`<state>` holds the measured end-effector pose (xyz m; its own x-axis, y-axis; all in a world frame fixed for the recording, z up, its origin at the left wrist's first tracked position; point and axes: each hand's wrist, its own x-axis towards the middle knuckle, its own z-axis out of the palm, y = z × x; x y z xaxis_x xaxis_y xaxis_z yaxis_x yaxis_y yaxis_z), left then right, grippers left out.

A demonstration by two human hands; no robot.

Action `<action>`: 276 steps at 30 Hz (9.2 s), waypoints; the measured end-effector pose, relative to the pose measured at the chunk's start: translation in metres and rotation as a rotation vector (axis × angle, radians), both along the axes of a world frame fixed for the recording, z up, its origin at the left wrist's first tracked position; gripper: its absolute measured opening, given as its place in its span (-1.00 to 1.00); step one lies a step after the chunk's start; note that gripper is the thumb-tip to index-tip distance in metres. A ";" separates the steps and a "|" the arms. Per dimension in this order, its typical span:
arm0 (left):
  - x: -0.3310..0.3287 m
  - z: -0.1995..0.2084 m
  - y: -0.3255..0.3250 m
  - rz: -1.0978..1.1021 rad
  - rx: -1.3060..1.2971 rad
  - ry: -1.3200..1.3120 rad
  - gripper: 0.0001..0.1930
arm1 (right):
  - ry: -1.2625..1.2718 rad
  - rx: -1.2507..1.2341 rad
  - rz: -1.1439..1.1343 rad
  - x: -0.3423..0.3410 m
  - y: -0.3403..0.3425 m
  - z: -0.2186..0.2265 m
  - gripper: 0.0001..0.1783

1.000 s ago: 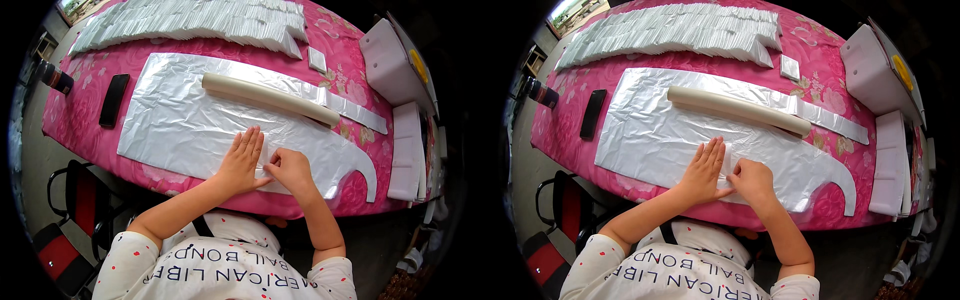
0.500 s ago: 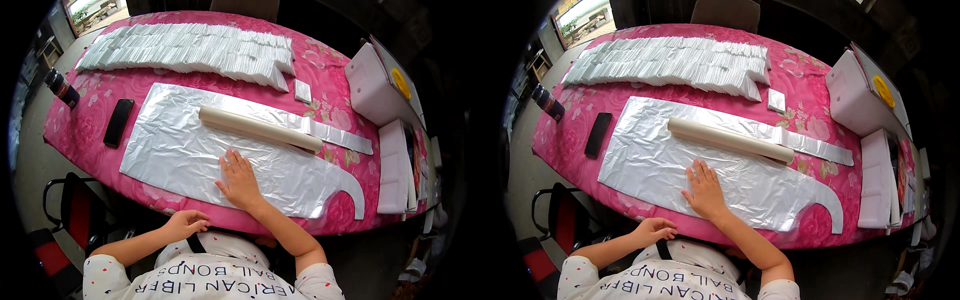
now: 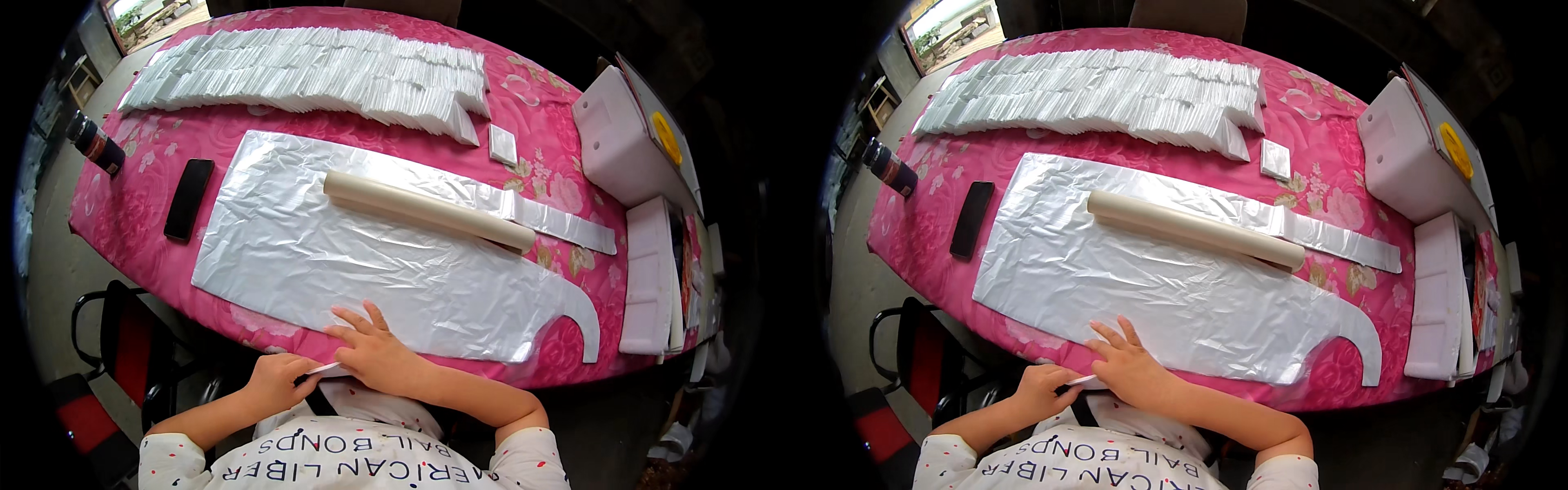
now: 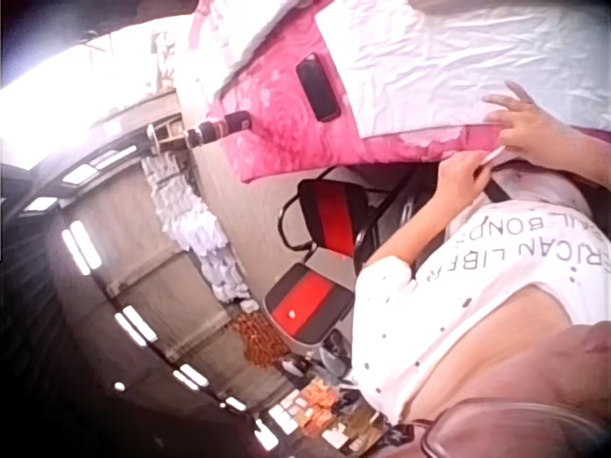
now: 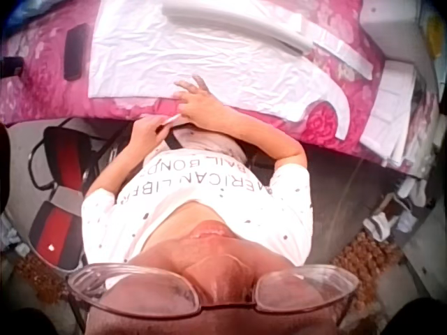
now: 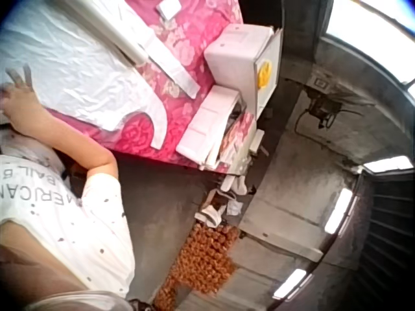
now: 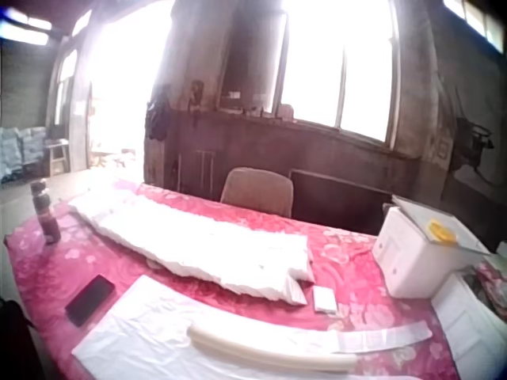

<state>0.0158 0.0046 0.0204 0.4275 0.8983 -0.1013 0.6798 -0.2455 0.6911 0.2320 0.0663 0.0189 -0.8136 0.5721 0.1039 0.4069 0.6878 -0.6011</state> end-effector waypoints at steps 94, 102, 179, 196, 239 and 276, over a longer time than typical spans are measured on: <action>0.011 -0.018 0.187 0.321 -0.343 -0.307 -0.74 | 0.268 -0.086 -0.678 0.111 -0.074 0.032 -0.68; -0.003 0.058 0.165 0.272 0.683 0.044 -0.72 | -0.079 -0.146 -0.908 0.105 -0.094 0.025 -0.67; 0.161 -0.057 0.108 -0.131 0.467 -0.074 -0.41 | 0.404 0.070 -0.248 -0.018 0.033 0.031 -0.46; 0.186 -0.025 0.230 0.445 -0.998 -1.312 -0.39 | 0.041 0.182 -0.370 0.137 -0.010 -0.009 -0.48; -0.066 0.007 0.015 0.041 -1.076 -1.535 -0.32 | 1.345 -1.476 -0.291 -0.142 0.093 0.012 -0.22; 0.062 0.033 0.039 0.270 -1.043 -0.794 -0.51 | 1.298 -1.133 -0.698 -0.001 0.035 0.030 -0.30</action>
<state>0.0780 0.0439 0.0537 0.5120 0.6190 -0.5955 -0.0474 0.7126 0.7000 0.2309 0.1017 0.0487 -0.1636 0.9589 -0.2320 -0.6292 -0.2825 -0.7241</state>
